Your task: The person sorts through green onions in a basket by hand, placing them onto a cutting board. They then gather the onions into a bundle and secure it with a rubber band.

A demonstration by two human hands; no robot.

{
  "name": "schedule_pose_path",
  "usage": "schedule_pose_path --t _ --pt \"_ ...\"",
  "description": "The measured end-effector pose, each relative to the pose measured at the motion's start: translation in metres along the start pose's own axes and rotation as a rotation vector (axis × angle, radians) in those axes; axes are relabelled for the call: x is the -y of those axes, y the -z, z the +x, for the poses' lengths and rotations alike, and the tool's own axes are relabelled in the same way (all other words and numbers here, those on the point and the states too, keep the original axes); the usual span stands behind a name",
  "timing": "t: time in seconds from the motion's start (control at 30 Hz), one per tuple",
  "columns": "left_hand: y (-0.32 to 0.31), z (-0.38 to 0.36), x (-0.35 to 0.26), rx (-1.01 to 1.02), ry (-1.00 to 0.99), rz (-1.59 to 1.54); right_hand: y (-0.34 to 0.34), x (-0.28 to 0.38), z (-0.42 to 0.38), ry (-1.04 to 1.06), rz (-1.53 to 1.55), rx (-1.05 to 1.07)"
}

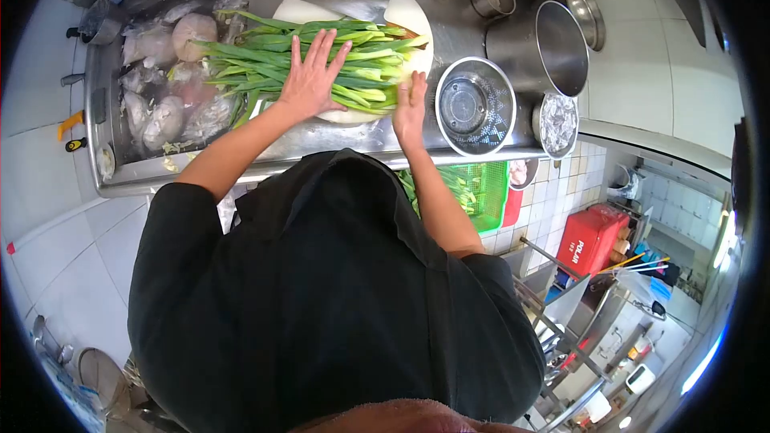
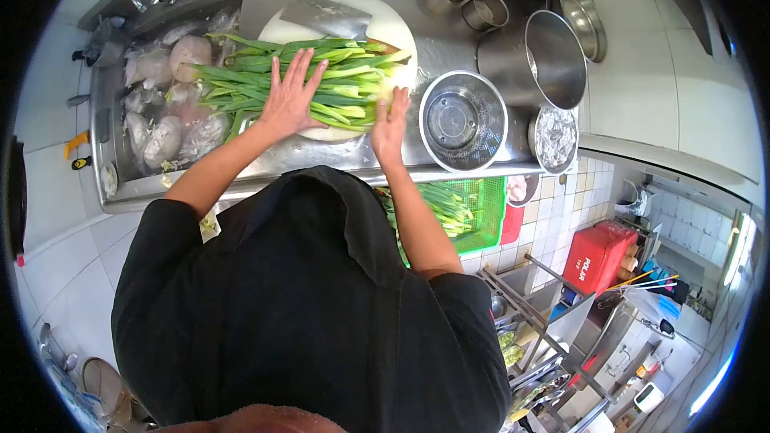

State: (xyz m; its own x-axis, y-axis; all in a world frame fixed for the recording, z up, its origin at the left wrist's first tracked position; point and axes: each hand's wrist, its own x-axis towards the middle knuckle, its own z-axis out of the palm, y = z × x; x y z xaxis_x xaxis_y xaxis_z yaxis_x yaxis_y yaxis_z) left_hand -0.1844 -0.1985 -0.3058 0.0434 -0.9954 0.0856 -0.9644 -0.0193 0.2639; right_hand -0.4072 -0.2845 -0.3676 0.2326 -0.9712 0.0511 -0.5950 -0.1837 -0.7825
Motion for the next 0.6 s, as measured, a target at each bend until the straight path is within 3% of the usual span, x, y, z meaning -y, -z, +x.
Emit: schedule_pose_path --t 0.13,0.27,0.4,0.43,0.53,0.6 --pt "0.007 0.002 -0.001 0.008 -0.007 -0.007 0.032 0.022 0.025 -0.052 0.021 0.04" --pt "0.013 -0.004 -0.01 0.053 0.025 0.032 0.038 0.054 0.056 0.152 -0.061 0.05" --pt "0.009 -0.007 -0.008 0.032 0.006 0.006 0.03 0.053 0.071 -0.019 0.037 0.081" --pt "0.005 -0.007 -0.005 0.022 -0.004 -0.007 0.025 0.034 0.075 -0.028 0.073 -0.033" --pt "0.0 -0.01 -0.001 -0.002 -0.022 -0.05 0.047 0.027 0.067 -0.296 0.543 -0.031" --pt "0.001 -0.008 0.0 -0.007 -0.037 -0.057 0.074 -0.001 0.06 -0.442 0.296 0.12"
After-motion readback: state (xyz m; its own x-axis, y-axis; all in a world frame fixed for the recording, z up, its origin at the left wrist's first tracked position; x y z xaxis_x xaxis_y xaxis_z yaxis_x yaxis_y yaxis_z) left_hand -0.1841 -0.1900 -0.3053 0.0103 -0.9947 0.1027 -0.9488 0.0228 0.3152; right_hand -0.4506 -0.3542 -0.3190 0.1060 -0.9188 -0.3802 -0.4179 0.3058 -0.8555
